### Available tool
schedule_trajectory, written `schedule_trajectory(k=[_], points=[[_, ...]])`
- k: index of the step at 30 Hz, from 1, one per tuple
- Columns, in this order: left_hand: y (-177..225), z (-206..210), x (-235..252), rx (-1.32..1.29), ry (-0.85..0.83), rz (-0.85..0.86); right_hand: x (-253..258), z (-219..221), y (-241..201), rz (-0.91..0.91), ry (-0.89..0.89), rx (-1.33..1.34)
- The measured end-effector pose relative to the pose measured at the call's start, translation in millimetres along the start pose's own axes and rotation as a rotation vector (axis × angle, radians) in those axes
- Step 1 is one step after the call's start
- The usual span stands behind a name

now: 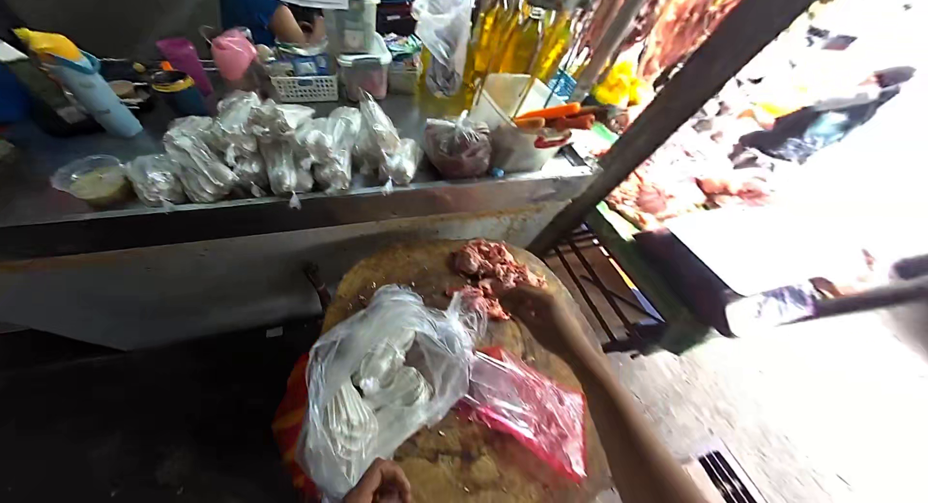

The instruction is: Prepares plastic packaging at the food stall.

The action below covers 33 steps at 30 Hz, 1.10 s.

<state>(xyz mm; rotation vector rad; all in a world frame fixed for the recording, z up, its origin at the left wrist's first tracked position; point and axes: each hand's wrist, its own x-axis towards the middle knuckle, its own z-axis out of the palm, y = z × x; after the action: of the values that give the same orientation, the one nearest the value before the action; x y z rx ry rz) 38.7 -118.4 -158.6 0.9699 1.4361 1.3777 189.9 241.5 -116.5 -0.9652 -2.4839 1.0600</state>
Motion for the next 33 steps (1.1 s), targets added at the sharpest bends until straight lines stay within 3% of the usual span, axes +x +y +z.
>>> schedule_trajectory(k=[5, 8, 11, 17, 20, 24, 26, 30, 31, 33], points=[[15.8, 33.3, 8.7, 0.276, -0.135, 0.031, -96.1, 77.6, 44.1, 0.231, -0.07, -0.018], [13.5, 45.5, 4.4, 0.298, -0.184, 0.022, -117.4, 138.0, 68.4, 0.373, 0.068, -0.186], [6.7, 51.0, -3.4, 0.311, -0.217, -0.016, -126.1, 173.1, 90.1, 0.327, 0.267, -0.294], [-4.7, 38.9, -13.5, 0.266, -0.13, -0.138, -126.5, 143.1, 79.4, 0.283, 0.378, -0.028], [-11.5, 35.6, 5.0, 0.287, -0.033, -0.177, -137.1, 116.6, 69.6, 0.235, 0.421, 0.08], [-1.4, 58.7, 52.7, 0.384, 0.017, -0.127, -143.8, 95.3, 62.5, 0.149, 0.466, 0.029], [6.5, 78.0, 75.5, 0.438, -0.021, -0.046, -149.4, 85.8, 55.2, 0.094, 0.481, 0.039], [-10.1, 117.8, 113.5, 0.516, -0.149, 0.322, -158.4, 71.8, 37.6, 0.076, 0.514, 0.225], [-14.6, 125.1, 120.2, 0.573, -0.226, 0.337, -159.3, 67.8, 33.3, 0.088, 0.525, 0.317], [-21.7, 133.9, 129.8, 0.788, -0.44, 0.173, -159.5, 59.2, 26.2, 0.064, 0.598, 0.56]])
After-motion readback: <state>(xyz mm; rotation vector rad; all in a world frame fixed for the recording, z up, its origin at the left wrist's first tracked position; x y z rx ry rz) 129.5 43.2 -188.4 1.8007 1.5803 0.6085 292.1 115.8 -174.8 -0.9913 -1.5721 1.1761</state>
